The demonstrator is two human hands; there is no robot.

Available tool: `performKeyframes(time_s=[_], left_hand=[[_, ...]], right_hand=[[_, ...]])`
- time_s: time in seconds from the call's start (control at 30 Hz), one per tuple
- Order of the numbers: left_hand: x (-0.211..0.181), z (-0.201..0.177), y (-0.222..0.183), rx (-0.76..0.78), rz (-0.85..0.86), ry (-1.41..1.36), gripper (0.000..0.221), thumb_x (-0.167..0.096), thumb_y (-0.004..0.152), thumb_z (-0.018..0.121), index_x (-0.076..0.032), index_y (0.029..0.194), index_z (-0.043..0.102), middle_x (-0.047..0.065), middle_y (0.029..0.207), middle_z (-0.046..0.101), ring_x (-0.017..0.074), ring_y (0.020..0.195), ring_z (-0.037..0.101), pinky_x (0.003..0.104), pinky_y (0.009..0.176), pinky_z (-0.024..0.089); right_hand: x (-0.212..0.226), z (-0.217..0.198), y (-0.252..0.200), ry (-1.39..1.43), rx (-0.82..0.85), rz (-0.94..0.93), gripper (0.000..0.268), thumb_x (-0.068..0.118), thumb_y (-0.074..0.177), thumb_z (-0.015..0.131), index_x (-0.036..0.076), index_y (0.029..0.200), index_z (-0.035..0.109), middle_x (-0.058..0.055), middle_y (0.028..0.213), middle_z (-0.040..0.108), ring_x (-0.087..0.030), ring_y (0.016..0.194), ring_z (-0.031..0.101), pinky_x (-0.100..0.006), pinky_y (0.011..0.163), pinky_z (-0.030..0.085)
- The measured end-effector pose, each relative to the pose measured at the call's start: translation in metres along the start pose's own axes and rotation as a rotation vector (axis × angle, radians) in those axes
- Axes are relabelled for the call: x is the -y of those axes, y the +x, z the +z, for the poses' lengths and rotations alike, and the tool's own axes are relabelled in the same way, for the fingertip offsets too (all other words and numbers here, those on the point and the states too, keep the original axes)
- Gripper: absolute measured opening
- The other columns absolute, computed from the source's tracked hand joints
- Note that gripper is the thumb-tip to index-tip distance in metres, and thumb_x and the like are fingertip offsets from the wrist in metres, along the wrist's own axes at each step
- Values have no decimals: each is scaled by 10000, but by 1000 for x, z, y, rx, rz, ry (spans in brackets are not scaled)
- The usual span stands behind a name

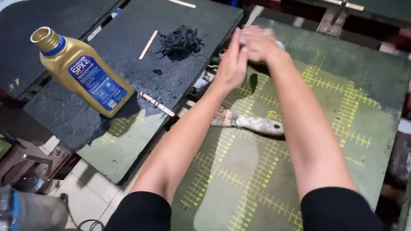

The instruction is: Cleaning ink and adhesive residue from screen printing platens using a solvent, a cloth, and a metal scraper.

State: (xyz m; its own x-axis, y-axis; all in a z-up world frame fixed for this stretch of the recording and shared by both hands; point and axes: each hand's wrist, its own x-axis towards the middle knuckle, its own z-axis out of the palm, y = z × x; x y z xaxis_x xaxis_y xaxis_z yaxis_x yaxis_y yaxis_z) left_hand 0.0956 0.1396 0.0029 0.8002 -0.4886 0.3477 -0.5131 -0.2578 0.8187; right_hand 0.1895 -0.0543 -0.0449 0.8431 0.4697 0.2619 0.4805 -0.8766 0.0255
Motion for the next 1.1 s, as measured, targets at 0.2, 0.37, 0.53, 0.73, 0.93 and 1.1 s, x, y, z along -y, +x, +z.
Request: performKeyframes(time_s=[0.2, 0.37, 0.53, 0.73, 0.93, 1.1], left_hand=[[33, 7, 16, 140, -7, 136, 696, -543, 1050, 164, -188, 1649, 153, 121, 1710, 280, 333, 1599, 204, 498, 1269, 93], [-2, 2, 2, 507, 98, 535, 700, -714, 946, 350, -387, 1555, 460, -96, 1640, 397, 240, 1572, 246, 643, 1253, 4], [17, 9, 3, 635, 135, 598, 659, -716, 905, 594, -463, 1508, 510, -129, 1638, 399, 316, 1581, 179, 749, 1204, 12], [-48, -52, -12, 241, 54, 184, 483, 67, 879, 453, -81, 1267, 700, 111, 1309, 724, 247, 1212, 681, 444, 1045, 540], [-71, -73, -15, 194, -204, 118, 164, -278, 890, 474, -144, 864, 565, 41, 848, 775, 169, 666, 622, 368, 602, 439], [-65, -40, -35, 568, 144, 612, 518, -279, 783, 594, -84, 1259, 535, 141, 1354, 565, 301, 1253, 544, 568, 1131, 375]], right_hand=[[101, -77, -77, 466, 249, 194, 355, 89, 828, 514, 18, 1131, 684, -310, 1170, 693, -528, 1000, 620, -554, 990, 478], [119, -131, -170, 592, -135, 365, 244, 304, 992, 667, 92, 889, 732, -133, 1252, 695, -380, 1188, 651, -491, 992, 495], [171, -134, -223, 268, -234, 196, 270, 358, 996, 681, 158, 844, 778, -49, 1075, 719, -282, 1102, 692, -413, 957, 525], [228, -159, -211, 148, 132, 242, 494, 488, 1013, 529, 128, 1346, 585, -137, 1178, 635, -362, 1006, 609, -503, 850, 520], [223, -266, -216, 198, 704, 565, 373, 444, 1023, 505, 264, 1347, 549, 17, 998, 726, -122, 803, 685, -235, 670, 636], [188, -314, -205, -18, 567, 904, 476, 329, 1081, 405, 307, 1546, 503, -95, 626, 704, -180, 510, 512, -339, 556, 574]])
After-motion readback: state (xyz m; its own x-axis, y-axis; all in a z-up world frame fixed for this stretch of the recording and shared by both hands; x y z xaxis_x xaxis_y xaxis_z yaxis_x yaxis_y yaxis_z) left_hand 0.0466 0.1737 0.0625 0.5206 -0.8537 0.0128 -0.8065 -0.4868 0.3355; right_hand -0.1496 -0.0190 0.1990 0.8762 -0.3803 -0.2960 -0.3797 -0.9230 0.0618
